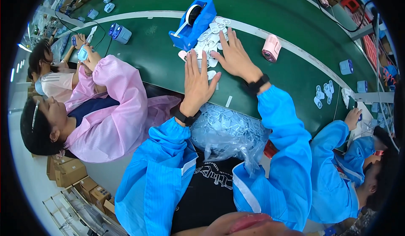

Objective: The recorder is assembling small electronic components by attaching white parts to blue bases and then placing the finished items into a plastic bag.

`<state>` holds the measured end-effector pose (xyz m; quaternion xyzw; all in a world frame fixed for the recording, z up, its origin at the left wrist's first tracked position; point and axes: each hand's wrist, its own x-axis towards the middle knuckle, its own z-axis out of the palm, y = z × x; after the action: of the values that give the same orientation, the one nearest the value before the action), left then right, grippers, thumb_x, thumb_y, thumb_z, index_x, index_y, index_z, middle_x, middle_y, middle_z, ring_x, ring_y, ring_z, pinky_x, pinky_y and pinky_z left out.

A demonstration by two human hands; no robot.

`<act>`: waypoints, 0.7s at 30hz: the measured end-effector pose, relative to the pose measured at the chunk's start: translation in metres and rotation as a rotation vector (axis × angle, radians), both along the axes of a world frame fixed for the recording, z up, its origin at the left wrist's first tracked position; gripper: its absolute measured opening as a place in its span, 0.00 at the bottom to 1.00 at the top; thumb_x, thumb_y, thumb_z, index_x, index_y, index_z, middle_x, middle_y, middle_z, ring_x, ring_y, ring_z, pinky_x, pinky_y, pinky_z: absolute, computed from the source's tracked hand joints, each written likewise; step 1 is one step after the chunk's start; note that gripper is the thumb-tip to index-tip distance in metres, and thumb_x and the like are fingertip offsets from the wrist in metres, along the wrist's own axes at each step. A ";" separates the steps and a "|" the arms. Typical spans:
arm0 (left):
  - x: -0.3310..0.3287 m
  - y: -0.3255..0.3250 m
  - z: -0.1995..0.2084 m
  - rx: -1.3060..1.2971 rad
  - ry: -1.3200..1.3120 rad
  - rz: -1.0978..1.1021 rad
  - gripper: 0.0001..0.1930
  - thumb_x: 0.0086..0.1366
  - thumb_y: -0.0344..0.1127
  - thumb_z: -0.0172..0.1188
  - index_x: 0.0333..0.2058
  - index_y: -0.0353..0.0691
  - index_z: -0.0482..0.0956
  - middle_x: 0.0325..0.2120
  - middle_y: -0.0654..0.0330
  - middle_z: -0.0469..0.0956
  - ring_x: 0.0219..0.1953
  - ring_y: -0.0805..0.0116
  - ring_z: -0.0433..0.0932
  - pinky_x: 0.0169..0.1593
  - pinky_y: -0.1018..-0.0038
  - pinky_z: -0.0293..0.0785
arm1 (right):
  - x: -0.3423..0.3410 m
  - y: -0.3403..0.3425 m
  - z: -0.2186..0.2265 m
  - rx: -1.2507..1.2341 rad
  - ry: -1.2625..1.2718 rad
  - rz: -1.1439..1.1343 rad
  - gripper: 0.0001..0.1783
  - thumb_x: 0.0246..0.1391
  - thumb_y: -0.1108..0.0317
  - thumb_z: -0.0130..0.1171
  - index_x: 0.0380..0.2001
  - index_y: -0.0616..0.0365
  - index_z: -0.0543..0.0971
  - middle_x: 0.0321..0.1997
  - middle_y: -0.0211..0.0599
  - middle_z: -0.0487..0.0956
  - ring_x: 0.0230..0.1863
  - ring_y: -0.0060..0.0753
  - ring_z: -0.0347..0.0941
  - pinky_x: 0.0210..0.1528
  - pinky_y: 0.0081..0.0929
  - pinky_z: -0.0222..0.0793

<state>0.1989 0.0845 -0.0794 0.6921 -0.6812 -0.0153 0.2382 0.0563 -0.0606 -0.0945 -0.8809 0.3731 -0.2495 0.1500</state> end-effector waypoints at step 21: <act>0.006 -0.015 -0.019 -0.083 0.034 -0.042 0.43 0.73 0.49 0.63 0.76 0.33 0.57 0.77 0.30 0.47 0.79 0.28 0.45 0.77 0.37 0.45 | 0.011 -0.045 -0.001 0.048 0.043 0.197 0.41 0.73 0.42 0.53 0.75 0.61 0.65 0.81 0.62 0.58 0.82 0.64 0.53 0.81 0.51 0.50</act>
<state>0.2047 0.0695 -0.0979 0.6666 -0.6917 -0.0036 0.2779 0.0669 -0.1057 -0.0959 -0.9146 0.2938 -0.2056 0.1870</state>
